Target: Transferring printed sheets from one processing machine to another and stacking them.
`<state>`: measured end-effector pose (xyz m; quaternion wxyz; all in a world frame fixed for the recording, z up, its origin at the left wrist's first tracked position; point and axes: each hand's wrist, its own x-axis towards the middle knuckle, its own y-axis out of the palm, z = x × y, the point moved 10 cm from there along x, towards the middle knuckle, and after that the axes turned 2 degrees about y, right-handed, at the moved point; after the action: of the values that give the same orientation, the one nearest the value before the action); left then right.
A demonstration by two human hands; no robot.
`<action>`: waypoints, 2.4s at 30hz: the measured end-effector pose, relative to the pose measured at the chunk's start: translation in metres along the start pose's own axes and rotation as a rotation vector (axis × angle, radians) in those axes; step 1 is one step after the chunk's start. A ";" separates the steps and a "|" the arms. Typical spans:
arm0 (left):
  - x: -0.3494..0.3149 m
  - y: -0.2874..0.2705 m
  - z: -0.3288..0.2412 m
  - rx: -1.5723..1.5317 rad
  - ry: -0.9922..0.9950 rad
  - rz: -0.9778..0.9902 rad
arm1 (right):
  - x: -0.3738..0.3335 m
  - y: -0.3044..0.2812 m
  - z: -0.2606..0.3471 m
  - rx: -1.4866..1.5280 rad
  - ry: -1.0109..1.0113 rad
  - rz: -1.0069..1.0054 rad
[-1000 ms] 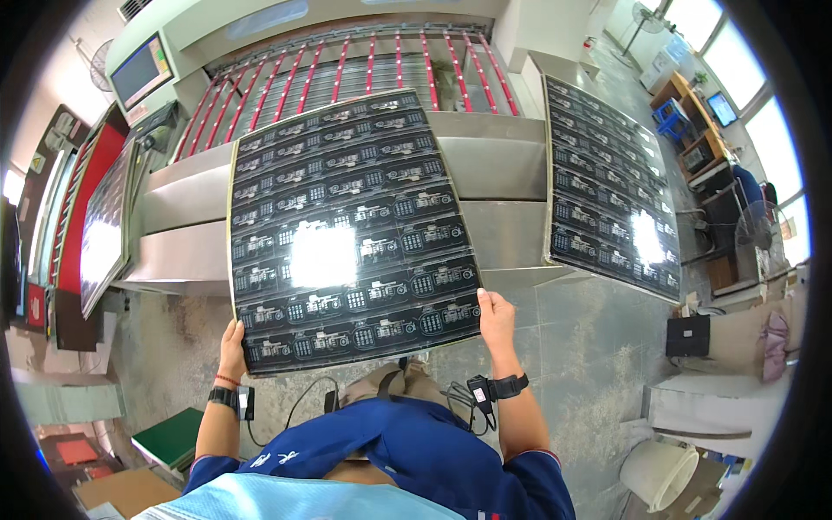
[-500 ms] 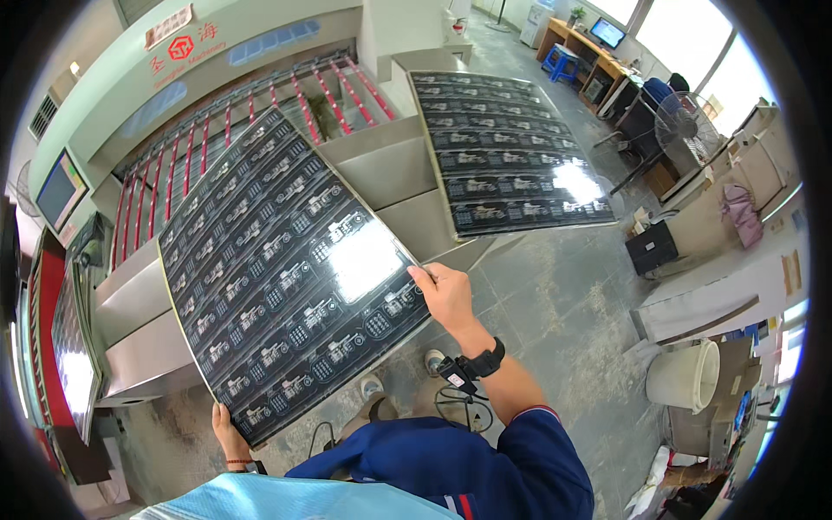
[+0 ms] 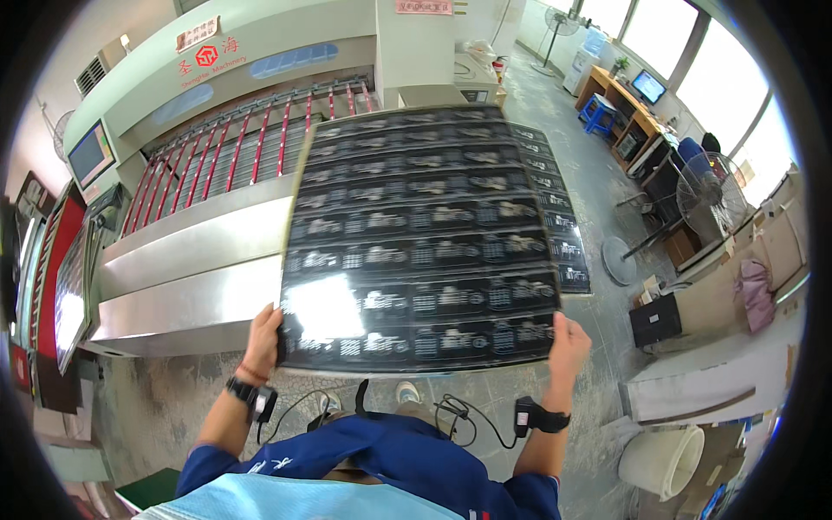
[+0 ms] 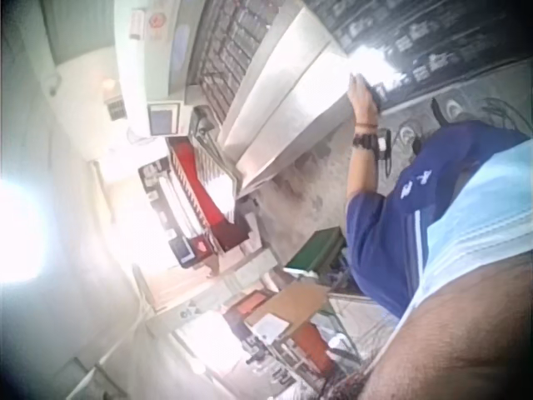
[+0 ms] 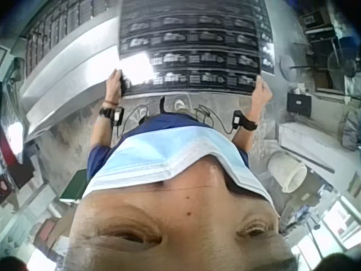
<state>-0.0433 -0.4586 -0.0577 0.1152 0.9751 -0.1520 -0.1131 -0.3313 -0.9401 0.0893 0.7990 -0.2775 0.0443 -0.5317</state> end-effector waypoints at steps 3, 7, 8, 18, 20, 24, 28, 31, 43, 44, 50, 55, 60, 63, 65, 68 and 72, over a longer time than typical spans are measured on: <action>0.032 -0.001 0.044 0.096 -0.199 0.119 | -0.029 -0.002 -0.036 -0.019 0.045 -0.053; 0.054 0.025 0.057 0.013 -0.177 0.257 | -0.047 0.014 -0.095 -0.122 0.120 -0.037; 0.056 0.037 0.056 0.093 -0.149 0.351 | -0.041 0.021 -0.113 -0.150 0.143 -0.037; -0.041 0.069 0.086 1.449 0.743 0.510 | 0.007 0.065 -0.209 -0.059 0.120 -0.055; -0.033 0.065 0.095 1.471 0.713 0.482 | 0.011 0.065 -0.203 -0.123 0.079 -0.072; -0.033 0.062 0.100 1.409 0.776 0.463 | -0.001 0.069 -0.171 -0.697 -0.033 -0.042; -0.031 0.065 0.103 1.481 0.828 0.417 | -0.021 0.069 -0.120 -1.083 -0.330 -0.278; -0.028 0.063 0.103 1.480 0.824 0.376 | -0.015 0.073 -0.135 -0.964 -0.224 -0.169; -0.075 0.017 0.071 1.209 0.856 0.327 | -0.110 0.060 -0.117 -0.311 -0.227 -0.208; -0.085 -0.001 0.077 1.164 0.802 0.370 | -0.124 0.075 -0.112 -0.206 -0.183 -0.114; -0.174 -0.207 0.099 1.194 0.453 0.207 | -0.273 0.271 -0.026 0.198 -0.100 0.556; -0.302 -0.403 0.137 1.216 0.093 0.008 | -0.450 0.403 0.070 0.288 -0.149 0.940; -0.446 -0.552 0.172 1.086 -0.230 -0.309 | -0.661 0.506 0.187 0.244 -0.435 1.391; -0.500 -0.597 0.163 1.062 -0.252 -0.464 | -0.758 0.527 0.239 0.314 -0.507 1.542; -0.529 -0.619 0.150 0.957 -0.186 -0.602 | -0.807 0.541 0.262 0.292 -0.505 1.619; -0.553 -0.656 0.146 0.833 -0.223 -0.700 | -0.868 0.570 0.297 0.296 -0.534 1.728; -0.545 -0.721 0.143 0.751 -0.225 -0.760 | -0.917 0.638 0.337 0.327 -0.558 1.764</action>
<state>-0.3912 0.3589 -0.2788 -0.3070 0.9173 0.1699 -0.1883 -0.0762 0.1739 -0.1456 0.9242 -0.1456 -0.0297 0.3518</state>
